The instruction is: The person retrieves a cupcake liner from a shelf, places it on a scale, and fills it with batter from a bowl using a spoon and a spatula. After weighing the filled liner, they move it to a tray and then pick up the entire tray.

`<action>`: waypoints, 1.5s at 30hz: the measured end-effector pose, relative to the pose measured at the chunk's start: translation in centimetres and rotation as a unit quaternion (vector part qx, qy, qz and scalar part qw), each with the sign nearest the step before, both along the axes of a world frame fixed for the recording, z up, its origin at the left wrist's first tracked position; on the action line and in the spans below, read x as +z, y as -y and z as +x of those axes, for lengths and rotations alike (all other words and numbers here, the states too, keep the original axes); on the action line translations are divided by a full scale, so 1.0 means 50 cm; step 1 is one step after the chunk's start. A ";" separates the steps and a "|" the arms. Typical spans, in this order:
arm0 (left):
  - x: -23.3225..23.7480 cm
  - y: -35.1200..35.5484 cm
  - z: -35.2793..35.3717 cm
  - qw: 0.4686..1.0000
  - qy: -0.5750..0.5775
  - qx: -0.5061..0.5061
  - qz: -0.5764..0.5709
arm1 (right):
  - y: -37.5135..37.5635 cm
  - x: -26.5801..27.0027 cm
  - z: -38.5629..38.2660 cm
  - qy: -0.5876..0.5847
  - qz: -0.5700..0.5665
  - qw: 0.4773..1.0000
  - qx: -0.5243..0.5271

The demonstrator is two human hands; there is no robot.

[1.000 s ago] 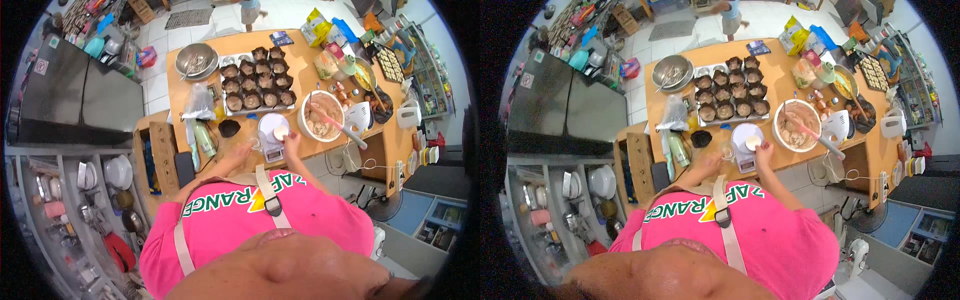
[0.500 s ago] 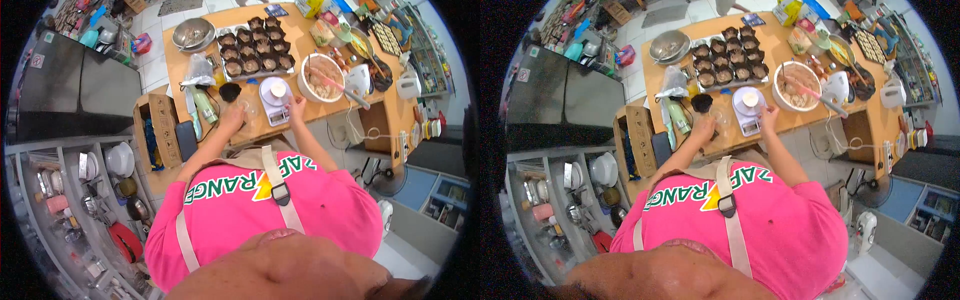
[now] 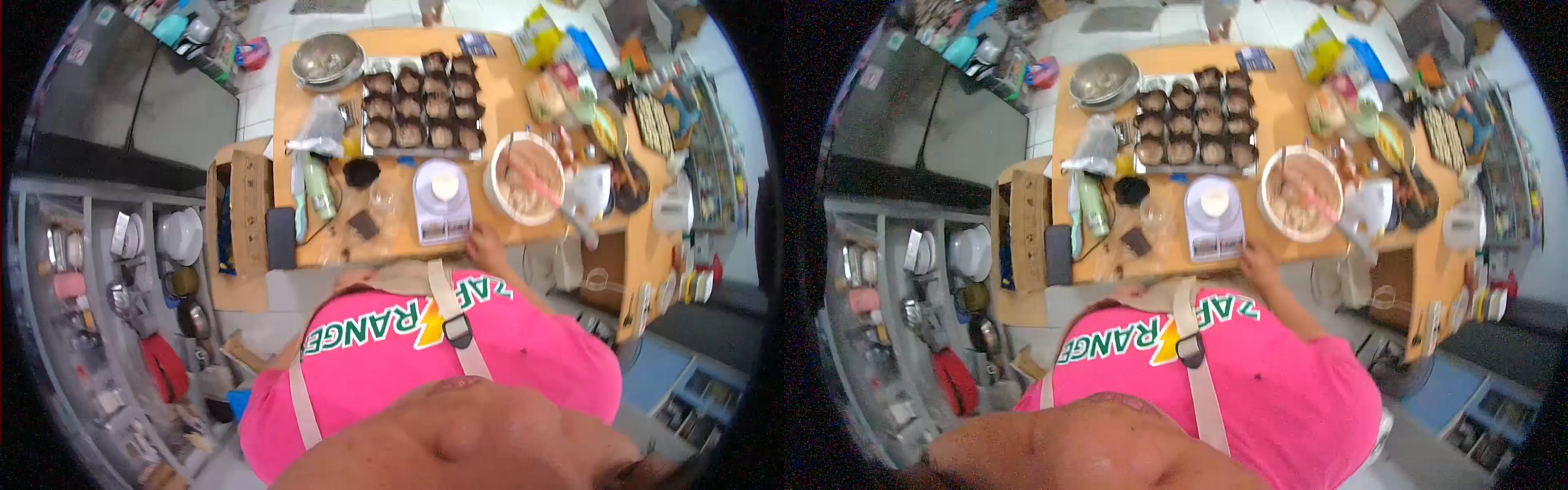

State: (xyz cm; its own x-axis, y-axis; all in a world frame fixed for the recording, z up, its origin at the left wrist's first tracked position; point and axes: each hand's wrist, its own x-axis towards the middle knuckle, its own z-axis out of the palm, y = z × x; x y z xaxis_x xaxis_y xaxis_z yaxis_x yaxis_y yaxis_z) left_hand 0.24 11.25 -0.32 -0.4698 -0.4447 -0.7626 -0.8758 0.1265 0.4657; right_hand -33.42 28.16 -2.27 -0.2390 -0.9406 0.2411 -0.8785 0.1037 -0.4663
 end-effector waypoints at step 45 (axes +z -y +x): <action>-0.430 -0.062 -0.230 0.986 -0.113 0.102 0.068 | 0.019 -0.145 -0.099 0.044 0.129 0.982 0.132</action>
State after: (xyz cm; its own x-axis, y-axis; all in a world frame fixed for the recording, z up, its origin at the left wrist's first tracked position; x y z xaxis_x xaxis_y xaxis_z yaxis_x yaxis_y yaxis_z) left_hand -11.26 14.37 -21.82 -0.5448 -0.4488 -0.7084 -0.7491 -0.1193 0.6516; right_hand -38.37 27.18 -9.50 0.0125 -0.9997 -0.0231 -0.8481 0.0017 -0.5298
